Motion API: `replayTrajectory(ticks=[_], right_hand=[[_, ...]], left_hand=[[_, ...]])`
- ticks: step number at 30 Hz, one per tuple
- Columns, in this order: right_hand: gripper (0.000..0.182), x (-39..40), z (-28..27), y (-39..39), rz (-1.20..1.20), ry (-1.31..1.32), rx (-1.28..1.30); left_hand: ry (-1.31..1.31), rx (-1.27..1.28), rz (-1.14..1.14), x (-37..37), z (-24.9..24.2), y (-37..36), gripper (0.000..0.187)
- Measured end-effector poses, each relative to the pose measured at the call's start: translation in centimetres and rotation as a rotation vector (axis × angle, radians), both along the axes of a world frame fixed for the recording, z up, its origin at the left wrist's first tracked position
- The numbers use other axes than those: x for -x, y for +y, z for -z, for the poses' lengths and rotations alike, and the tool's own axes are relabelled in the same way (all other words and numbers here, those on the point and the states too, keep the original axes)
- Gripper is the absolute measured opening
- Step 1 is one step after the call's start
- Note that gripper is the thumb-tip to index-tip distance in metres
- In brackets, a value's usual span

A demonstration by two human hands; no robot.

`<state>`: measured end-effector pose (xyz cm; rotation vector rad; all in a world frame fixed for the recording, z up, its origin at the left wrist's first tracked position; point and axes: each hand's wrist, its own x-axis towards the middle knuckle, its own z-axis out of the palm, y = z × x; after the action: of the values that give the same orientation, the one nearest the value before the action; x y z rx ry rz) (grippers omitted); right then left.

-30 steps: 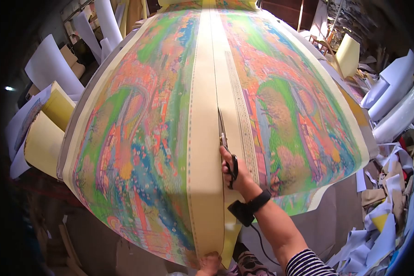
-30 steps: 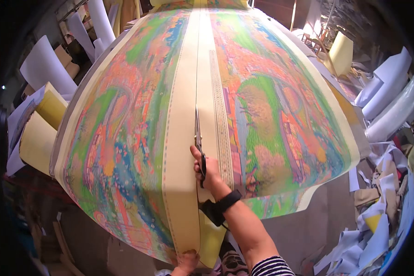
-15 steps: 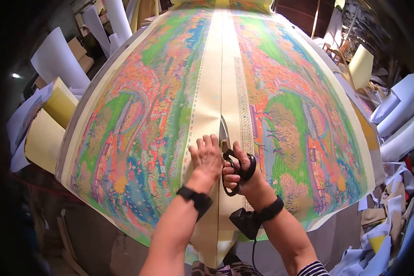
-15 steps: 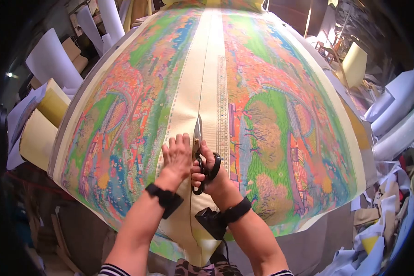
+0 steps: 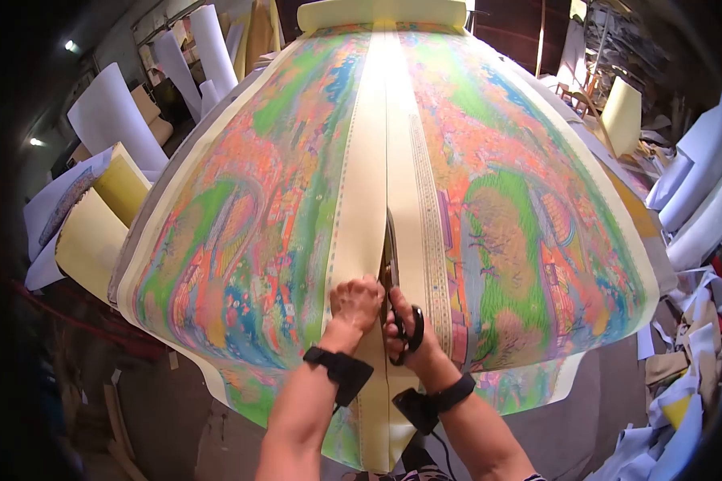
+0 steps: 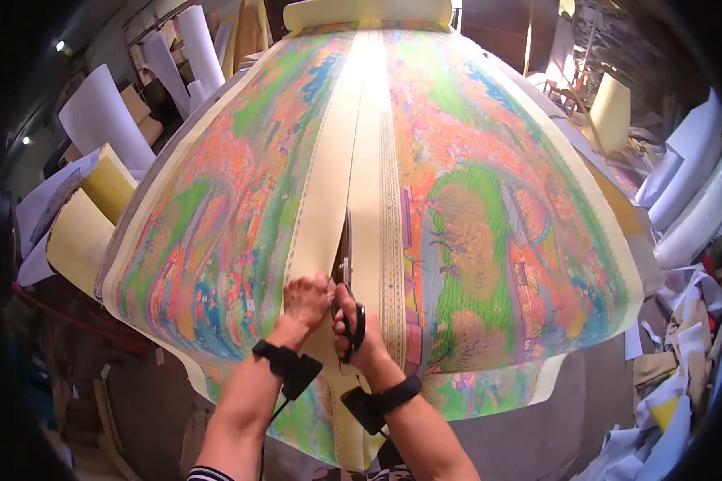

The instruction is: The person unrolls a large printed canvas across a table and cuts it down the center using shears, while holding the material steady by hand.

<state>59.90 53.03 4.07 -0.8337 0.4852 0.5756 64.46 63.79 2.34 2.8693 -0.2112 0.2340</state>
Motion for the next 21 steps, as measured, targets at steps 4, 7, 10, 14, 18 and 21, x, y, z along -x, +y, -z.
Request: replayTrajectory(ticks=[4, 7, 10, 14, 18, 21], right_hand=[[0.039, -0.3, -0.5, 0.0, -0.001, 0.062, -0.027], [0.036, -0.7, -0.8, -0.2, -0.013, 0.109, 0.074], [0.033, -0.8, -0.7, -0.2, -0.019, 0.026, 0.170], [0.033, -2.0, -0.6, -0.3, -0.043, 0.031, 0.152], [0.036, -7.5, -2.0, -0.4, -0.031, 0.016, 0.222], [0.038, -12.9, -2.2, -0.4, -0.024, 0.060, 0.260]], left_hand=[[-0.025, 0.070, -0.010, 0.0, 0.4, 0.0, 0.016], [-0.020, 0.098, 0.002, -0.3, 0.0, -0.1, 0.013], [0.018, 0.153, 0.018, -0.5, 0.0, -0.1, 0.012], [0.053, 0.142, 0.012, -0.6, 0.3, -0.1, 0.015], [0.029, 0.192, 0.062, -0.7, 0.3, -0.1, 0.015], [0.023, 0.235, 0.068, -1.2, 1.6, 0.3, 0.015]])
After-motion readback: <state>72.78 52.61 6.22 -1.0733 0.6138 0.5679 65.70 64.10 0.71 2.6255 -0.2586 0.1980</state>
